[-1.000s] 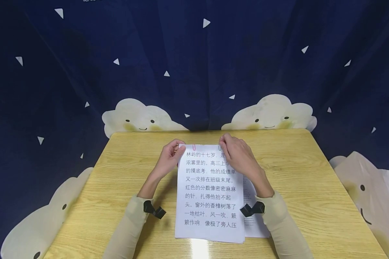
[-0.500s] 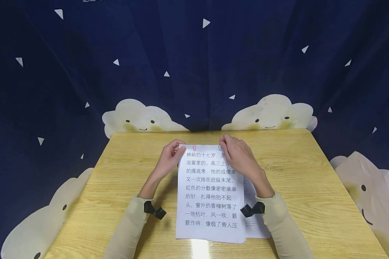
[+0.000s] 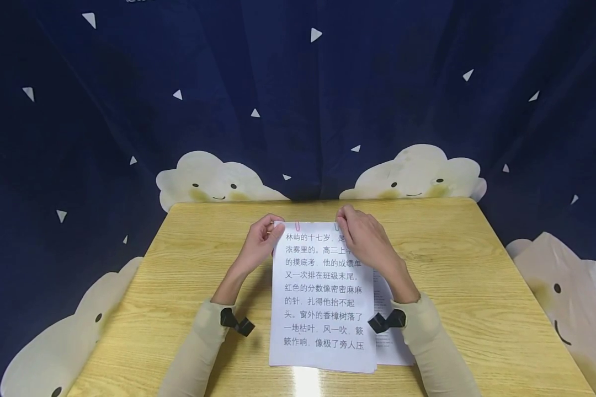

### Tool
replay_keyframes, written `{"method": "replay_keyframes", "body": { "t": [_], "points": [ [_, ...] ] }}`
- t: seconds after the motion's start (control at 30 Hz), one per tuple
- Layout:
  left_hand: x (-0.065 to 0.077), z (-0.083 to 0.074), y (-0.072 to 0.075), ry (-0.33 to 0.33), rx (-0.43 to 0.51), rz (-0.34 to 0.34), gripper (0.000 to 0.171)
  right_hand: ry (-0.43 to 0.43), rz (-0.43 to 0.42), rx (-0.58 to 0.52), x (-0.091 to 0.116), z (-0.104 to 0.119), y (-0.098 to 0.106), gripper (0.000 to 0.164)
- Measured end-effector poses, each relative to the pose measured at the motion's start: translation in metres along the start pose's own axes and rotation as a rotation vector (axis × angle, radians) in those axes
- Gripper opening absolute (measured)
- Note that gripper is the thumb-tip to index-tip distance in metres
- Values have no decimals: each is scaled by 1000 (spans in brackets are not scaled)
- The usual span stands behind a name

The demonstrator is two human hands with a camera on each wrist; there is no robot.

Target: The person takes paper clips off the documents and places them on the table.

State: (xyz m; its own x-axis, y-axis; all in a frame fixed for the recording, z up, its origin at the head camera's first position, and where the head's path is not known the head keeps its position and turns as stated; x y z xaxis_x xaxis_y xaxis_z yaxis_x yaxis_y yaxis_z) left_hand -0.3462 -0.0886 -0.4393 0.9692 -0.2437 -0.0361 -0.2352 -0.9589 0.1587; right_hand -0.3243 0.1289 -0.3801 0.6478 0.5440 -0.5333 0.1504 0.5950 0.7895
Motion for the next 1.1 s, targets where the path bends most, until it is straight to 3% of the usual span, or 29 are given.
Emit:
{"method": "replay_keyframes", "body": {
  "t": [1.1],
  "points": [
    [-1,3,2,-4,1,-5,18,-28,9,-21,1,-2,-2,13]
  ]
}}
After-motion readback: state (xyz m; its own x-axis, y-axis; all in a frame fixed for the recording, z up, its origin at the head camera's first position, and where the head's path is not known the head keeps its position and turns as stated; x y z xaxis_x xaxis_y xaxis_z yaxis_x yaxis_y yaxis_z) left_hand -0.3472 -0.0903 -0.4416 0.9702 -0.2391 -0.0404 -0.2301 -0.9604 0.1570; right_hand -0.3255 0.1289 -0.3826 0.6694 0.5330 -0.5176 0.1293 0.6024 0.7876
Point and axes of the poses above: each hand's wrist, its own x-axis away from the middle knuckle, its own y-axis out of the back of the hand, z = x × y, the point moved 10 cm from there along -x, towards the middle knuckle, and after that the axes turned 15 degrees about y, right-handed, at the moved point
